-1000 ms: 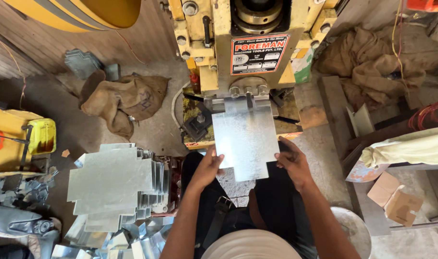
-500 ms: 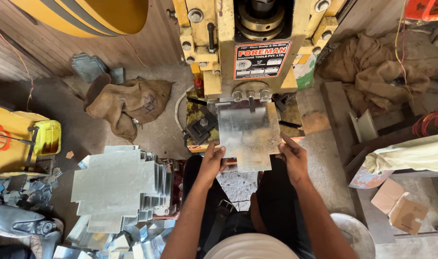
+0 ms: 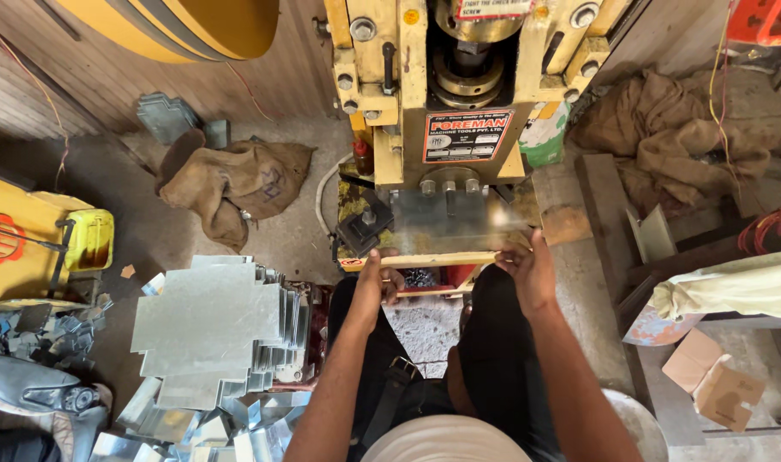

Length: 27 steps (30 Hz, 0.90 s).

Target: The person sits on the floor in a workshop and repeatedly places flat metal sheets into a yellow hydraulic press machine. They align the sheets under the press head, operate the machine to stamp or emboss the metal, and then remove the processed sheets to place them in a growing stack.

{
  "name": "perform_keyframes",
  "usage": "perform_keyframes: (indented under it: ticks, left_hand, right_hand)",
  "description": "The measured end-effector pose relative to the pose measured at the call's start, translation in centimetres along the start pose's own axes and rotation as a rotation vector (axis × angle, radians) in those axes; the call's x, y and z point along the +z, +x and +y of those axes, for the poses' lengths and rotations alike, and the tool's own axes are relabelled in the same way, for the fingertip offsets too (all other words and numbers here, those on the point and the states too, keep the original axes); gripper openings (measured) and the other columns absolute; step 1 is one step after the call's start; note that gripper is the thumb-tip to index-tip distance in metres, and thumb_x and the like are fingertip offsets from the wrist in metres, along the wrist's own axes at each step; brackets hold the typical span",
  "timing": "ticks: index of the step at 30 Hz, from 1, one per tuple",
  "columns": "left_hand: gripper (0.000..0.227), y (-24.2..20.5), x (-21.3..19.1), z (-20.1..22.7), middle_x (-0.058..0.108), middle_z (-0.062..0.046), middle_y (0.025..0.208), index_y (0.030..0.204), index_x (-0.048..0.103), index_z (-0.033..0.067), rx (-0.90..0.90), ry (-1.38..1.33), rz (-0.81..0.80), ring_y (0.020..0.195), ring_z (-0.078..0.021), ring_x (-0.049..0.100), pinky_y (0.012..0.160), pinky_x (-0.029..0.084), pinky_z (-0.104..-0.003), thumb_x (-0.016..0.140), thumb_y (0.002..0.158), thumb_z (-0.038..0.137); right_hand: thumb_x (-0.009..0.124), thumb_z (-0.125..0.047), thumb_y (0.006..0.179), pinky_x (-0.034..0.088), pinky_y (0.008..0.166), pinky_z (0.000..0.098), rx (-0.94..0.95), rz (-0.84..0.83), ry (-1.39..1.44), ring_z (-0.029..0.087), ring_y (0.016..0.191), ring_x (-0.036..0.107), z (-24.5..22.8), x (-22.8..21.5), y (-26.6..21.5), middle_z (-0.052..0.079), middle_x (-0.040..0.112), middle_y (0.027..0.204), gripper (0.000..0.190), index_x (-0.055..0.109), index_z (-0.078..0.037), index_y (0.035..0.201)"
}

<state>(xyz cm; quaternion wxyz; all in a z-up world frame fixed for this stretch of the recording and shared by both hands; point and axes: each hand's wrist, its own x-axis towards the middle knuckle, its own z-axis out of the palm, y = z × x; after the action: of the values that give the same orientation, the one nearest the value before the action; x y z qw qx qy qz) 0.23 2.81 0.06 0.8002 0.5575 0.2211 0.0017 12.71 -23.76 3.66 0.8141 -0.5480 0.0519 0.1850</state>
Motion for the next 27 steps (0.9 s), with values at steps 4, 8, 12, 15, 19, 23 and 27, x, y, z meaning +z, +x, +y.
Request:
perform_keyframes:
  ticks: [4, 8, 12, 15, 19, 23, 27]
  left_hand:
    - [0.077, -0.1, 1.0, 0.0, 0.063, -0.007, 0.077, 0.148, 0.040, 0.0051, 0.056, -0.057, -0.155, 0.053, -0.0114, 0.051, 0.050, 0.043, -0.028, 0.019, 0.105, 0.065]
    - [0.085, -0.7, 2.1, -0.5, 0.066, -0.010, 0.092, 0.164, 0.015, 0.0154, 0.068, -0.023, -0.182, 0.062, -0.0158, 0.061, 0.064, 0.059, -0.032, 0.021, 0.099, 0.069]
    - [0.091, -1.8, 3.0, -1.3, 0.069, -0.018, 0.124, 0.161, 0.010, 0.0163, -0.039, -0.248, -0.451, 0.096, -0.0246, 0.076, 0.084, 0.062, -0.037, 0.028, 0.093, 0.074]
    - [0.086, -2.4, 4.9, -2.3, 0.063, -0.013, 0.135, 0.156, 0.009, 0.0294, -0.127, -0.396, -0.466, 0.104, -0.0274, 0.075, 0.090, 0.062, -0.041, 0.046, 0.083, 0.058]
    - [0.076, 0.9, 5.2, -4.9, 0.061, -0.015, 0.137, 0.155, 0.028, 0.0144, -0.001, -0.208, -0.226, 0.106, -0.0261, 0.069, 0.083, 0.058, -0.042, 0.060, 0.086, 0.013]
    - [0.052, 2.8, 4.4, -5.1, 0.065, -0.014, 0.125, 0.143, 0.042, 0.0080, -0.011, -0.193, -0.068, 0.111, -0.0207, 0.069, 0.090, 0.059, -0.035, 0.056, 0.093, 0.001]
    - [0.025, 2.7, 3.7, -4.6, 0.067, -0.008, 0.102, 0.121, 0.054, 0.0000, -0.044, -0.304, 0.098, 0.085, -0.0152, 0.067, 0.065, 0.055, -0.031, 0.057, 0.098, 0.010]
  right_hand:
    - [0.057, -0.031, 0.096, 0.054, 0.085, 0.0383, 0.165, -0.046, 0.008, 0.021, 0.093, 0.068, -0.1, 0.0, 4.2, 0.011, 0.070, 0.107, 0.050, 0.056, 0.003, 0.132]
    - [0.061, -0.011, 0.094, 0.057, 0.086, 0.0436, 0.027, 0.070, 0.053, 0.022, 0.098, 0.066, 1.9, -1.3, 3.5, 0.012, 0.064, 0.107, 0.038, 0.049, 0.009, 0.124]
    - [0.055, -0.016, 0.093, 0.055, 0.093, 0.0387, -0.125, -0.080, 0.074, 0.028, 0.111, 0.068, 4.3, 0.7, -4.7, 0.017, 0.068, 0.124, 0.047, 0.052, 0.003, 0.137]
    - [0.067, -0.033, 0.094, 0.058, 0.094, 0.0403, 0.313, -0.644, 0.009, 0.028, 0.106, 0.073, 2.7, 2.4, -11.4, 0.016, 0.074, 0.119, 0.044, 0.063, -0.003, 0.125]
    - [0.069, -0.029, 0.100, 0.062, 0.090, 0.0391, 0.167, -0.909, -0.251, 0.028, 0.098, 0.077, -1.1, 1.4, -12.6, 0.018, 0.079, 0.104, 0.036, 0.078, 0.006, 0.105]
    - [0.067, -0.018, 0.094, 0.054, 0.083, 0.0316, -0.407, 0.028, -0.824, 0.020, 0.091, 0.069, -1.6, 0.0, -7.9, 0.015, 0.074, 0.103, 0.038, 0.074, 0.002, 0.125]
    - [0.071, -0.016, 0.097, 0.050, 0.079, 0.0309, -0.474, -0.008, -0.935, 0.017, 0.090, 0.063, -0.1, -2.6, -3.2, 0.018, 0.071, 0.103, 0.056, 0.051, 0.005, 0.145]
